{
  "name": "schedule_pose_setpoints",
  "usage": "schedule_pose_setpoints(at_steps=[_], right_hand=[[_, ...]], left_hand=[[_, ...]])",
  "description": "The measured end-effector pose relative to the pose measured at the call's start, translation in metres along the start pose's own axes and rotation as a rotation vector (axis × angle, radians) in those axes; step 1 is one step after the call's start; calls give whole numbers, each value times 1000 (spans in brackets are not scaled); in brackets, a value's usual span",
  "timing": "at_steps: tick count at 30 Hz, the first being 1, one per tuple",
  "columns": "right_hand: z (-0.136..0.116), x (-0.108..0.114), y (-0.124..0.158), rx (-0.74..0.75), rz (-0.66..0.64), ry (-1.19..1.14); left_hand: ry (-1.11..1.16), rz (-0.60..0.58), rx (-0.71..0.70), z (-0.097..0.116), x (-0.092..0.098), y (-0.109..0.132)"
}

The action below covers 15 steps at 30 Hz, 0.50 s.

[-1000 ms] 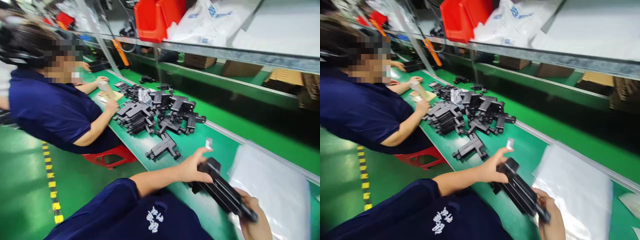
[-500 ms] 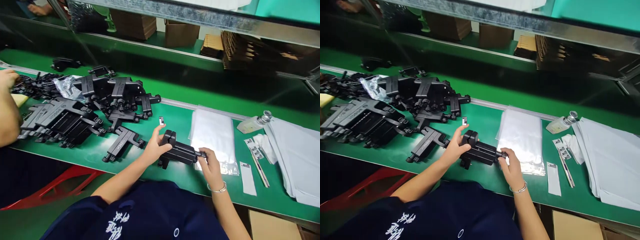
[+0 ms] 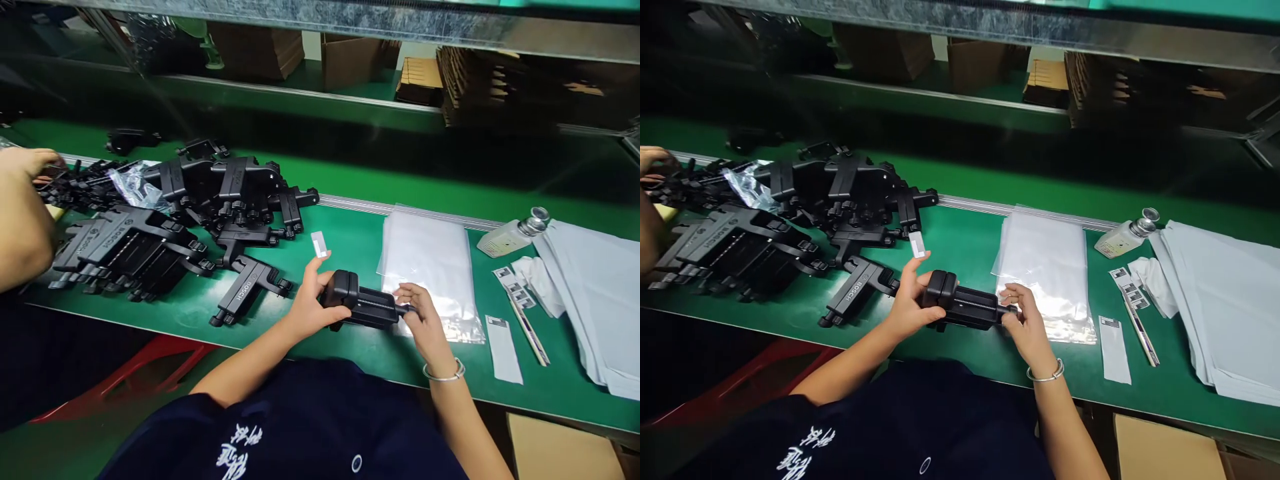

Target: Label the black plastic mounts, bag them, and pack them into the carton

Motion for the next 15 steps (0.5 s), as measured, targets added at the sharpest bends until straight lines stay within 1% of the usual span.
schedule_pose_setpoints(at_steps=[1, 3, 5, 7, 10, 12, 13, 15], right_hand=[[2, -3, 1, 3, -25, 3], [12, -7, 3, -51, -53, -36], [23, -4, 3, -103, -5, -156], [35, 1, 2, -140, 73, -343], [50, 3, 2, -201, 171, -619], [58, -2, 3, -250, 208, -732], [62, -8, 4, -285, 212, -766], [65, -22, 7, -333, 198, -780]], left_hand=[[18, 3, 37, 0, -2, -1], [21, 3, 102, 1, -4, -3], [5, -28, 129, 5, -8, -5], [33, -115, 90, 16, -16, -6], [124, -309, -46, 38, -38, -1], [143, -404, -134, 50, -52, 5], [150, -432, -163, 54, -58, 7], [197, -445, -173, 57, -67, 7]])
Point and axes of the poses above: each hand's wrist, its own y-axis away from the middle knuckle, its own x-axis out of the back of the hand, z = x × y, the point moved 10 cm from there along -y, towards the middle knuckle, and after that the axes turned 14 degrees about -y, right-handed, at the moved point
